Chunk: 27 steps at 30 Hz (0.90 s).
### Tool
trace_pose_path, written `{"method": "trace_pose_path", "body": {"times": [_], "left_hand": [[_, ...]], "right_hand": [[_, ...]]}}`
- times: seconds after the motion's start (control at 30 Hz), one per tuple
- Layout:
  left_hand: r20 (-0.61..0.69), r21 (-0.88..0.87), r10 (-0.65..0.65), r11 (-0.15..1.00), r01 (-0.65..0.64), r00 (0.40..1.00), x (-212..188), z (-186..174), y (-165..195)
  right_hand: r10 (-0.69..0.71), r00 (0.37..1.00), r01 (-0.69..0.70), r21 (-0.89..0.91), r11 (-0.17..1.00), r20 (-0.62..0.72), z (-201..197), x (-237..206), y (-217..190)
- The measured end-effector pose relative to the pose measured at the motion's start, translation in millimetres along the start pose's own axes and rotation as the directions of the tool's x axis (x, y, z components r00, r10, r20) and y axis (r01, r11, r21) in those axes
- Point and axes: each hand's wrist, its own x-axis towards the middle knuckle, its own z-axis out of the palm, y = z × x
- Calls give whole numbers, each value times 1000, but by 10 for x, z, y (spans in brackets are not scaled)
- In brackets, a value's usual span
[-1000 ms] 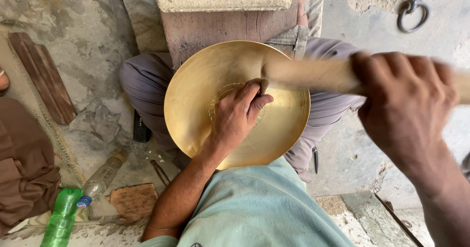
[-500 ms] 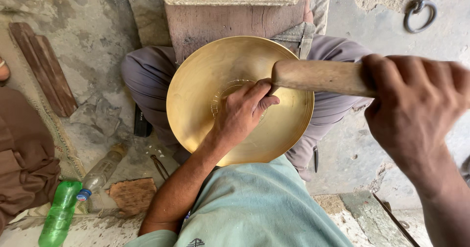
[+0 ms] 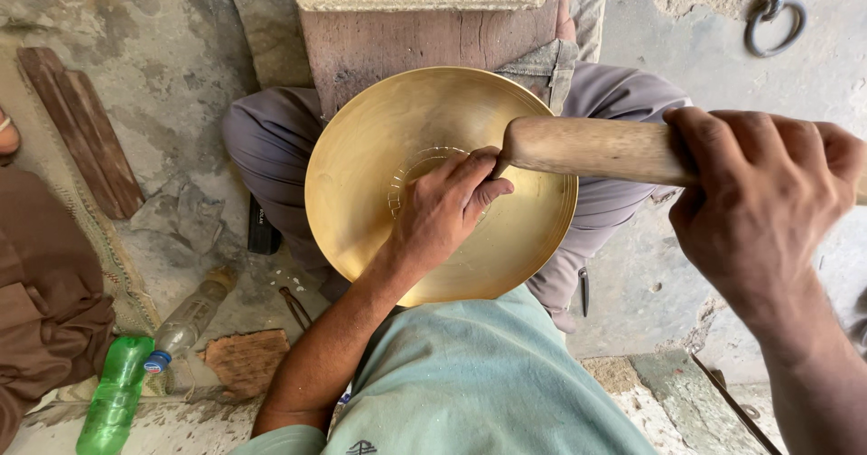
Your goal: The person sits cross-legged on the floor and uses a wooden mallet to repeatedly strike a small metal punch held against the center of a brass plate. The person rotates the plate occasionally to work on different sections of the central pattern.
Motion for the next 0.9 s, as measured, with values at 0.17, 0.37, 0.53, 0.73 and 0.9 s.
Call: {"method": "trace_pose_path", "body": {"times": [0.17,0.37,0.53,0.73,0.9], "left_hand": [[1,-64,68,996,-68,998,2,0,-7],[61,-43,30,999,-28,998,17,-12,-9],[92,-20,41,999,-40,995,27,-26,20],[109,-27,45,999,-42,993,56,-20,41],[43,-79,62,995,-58,997,16,-156,51]], "right_hand": [[196,980,-169,434,885,-19,-29,46,-127],[258,966,-239,459,856,22,-41,82,-171],[176,983,-140,425,894,-45,72,-35,-71],[170,984,-162,125,979,-53,322,-378,13],[213,971,-199,132,971,-104,546,-533,-59]]}}
